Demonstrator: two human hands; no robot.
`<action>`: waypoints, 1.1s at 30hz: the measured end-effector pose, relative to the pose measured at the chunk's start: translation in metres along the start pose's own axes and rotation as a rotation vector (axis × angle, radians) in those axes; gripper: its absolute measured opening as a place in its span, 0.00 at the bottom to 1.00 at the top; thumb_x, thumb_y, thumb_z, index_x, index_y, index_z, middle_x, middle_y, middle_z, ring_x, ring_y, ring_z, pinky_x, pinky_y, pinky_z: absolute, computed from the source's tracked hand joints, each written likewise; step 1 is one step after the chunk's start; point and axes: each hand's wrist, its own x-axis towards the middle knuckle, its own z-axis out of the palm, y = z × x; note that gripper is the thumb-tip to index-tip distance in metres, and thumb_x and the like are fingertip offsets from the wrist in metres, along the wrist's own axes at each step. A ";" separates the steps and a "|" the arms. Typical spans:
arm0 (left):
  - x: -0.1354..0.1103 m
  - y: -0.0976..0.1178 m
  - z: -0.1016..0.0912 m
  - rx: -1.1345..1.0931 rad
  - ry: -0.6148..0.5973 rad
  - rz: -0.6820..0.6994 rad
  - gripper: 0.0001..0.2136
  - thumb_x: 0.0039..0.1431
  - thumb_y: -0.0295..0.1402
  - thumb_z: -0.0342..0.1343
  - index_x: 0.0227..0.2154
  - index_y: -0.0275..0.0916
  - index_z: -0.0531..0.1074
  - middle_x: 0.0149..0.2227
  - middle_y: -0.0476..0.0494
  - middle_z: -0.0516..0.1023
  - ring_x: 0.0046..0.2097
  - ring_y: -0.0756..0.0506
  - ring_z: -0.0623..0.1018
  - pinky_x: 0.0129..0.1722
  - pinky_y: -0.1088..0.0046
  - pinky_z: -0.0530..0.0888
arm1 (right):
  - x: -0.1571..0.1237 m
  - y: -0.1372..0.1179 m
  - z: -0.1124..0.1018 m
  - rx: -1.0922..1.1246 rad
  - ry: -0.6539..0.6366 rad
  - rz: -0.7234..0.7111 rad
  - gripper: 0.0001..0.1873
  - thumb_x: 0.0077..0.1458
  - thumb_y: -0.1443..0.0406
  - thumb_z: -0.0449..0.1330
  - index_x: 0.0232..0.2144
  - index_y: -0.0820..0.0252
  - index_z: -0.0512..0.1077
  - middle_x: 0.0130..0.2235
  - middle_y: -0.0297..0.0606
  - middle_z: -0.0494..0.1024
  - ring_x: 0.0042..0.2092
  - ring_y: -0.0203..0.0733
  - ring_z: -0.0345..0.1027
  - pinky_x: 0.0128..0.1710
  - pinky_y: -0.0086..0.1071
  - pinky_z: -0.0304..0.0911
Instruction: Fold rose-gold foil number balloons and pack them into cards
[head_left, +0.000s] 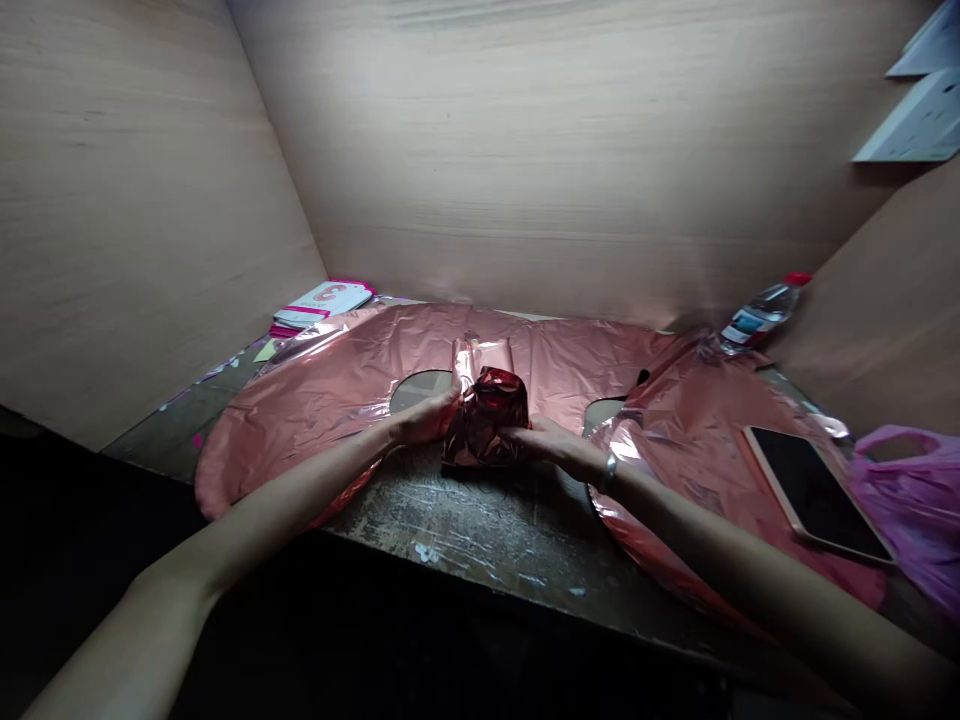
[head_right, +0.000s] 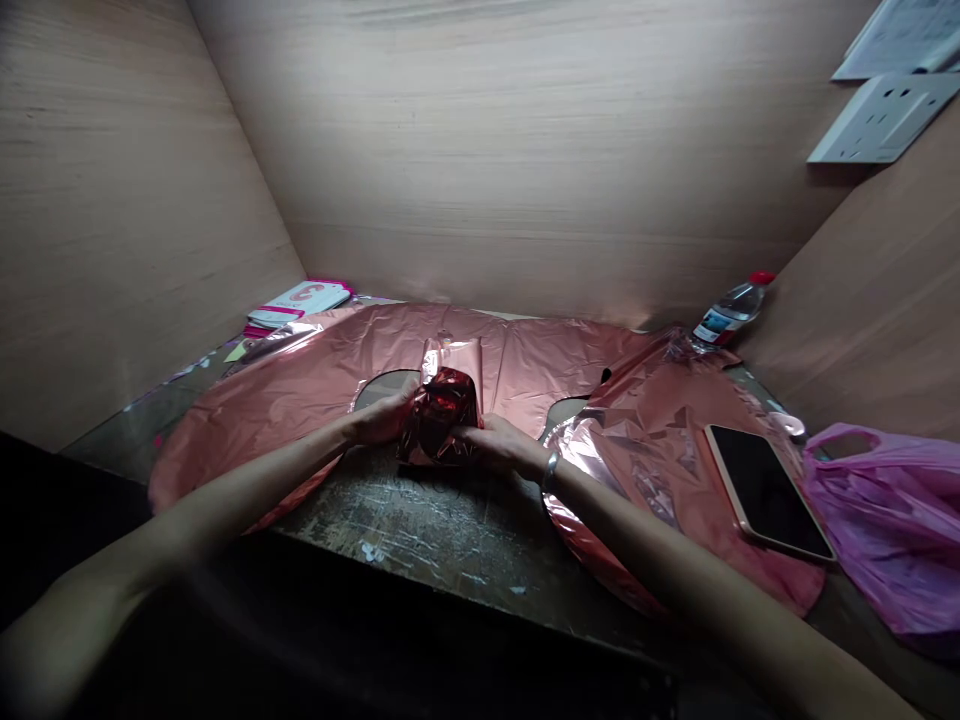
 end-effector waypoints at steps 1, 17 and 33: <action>-0.002 0.002 -0.002 -0.080 0.005 -0.037 0.37 0.52 0.67 0.47 0.44 0.35 0.73 0.43 0.36 0.79 0.45 0.40 0.77 0.46 0.65 0.72 | 0.004 -0.004 -0.002 0.091 -0.018 0.041 0.14 0.58 0.57 0.58 0.35 0.63 0.74 0.33 0.36 0.78 0.34 0.38 0.70 0.34 0.28 0.66; -0.035 -0.007 0.042 0.207 0.319 -0.082 0.23 0.44 0.34 0.65 0.44 0.32 0.71 0.41 0.41 0.78 0.41 0.43 0.77 0.43 0.68 0.71 | 0.038 -0.001 0.006 -0.111 0.046 0.239 0.19 0.57 0.53 0.62 0.25 0.63 0.69 0.19 0.29 0.67 0.19 0.29 0.54 0.18 0.24 0.47; -0.015 -0.038 0.080 1.457 0.598 0.134 0.11 0.63 0.32 0.51 0.47 0.37 0.65 0.49 0.38 0.69 0.53 0.39 0.68 0.55 0.56 0.68 | 0.049 -0.008 0.009 -0.378 0.100 0.249 0.22 0.54 0.51 0.62 0.21 0.61 0.65 0.16 0.29 0.63 0.18 0.32 0.56 0.18 0.26 0.52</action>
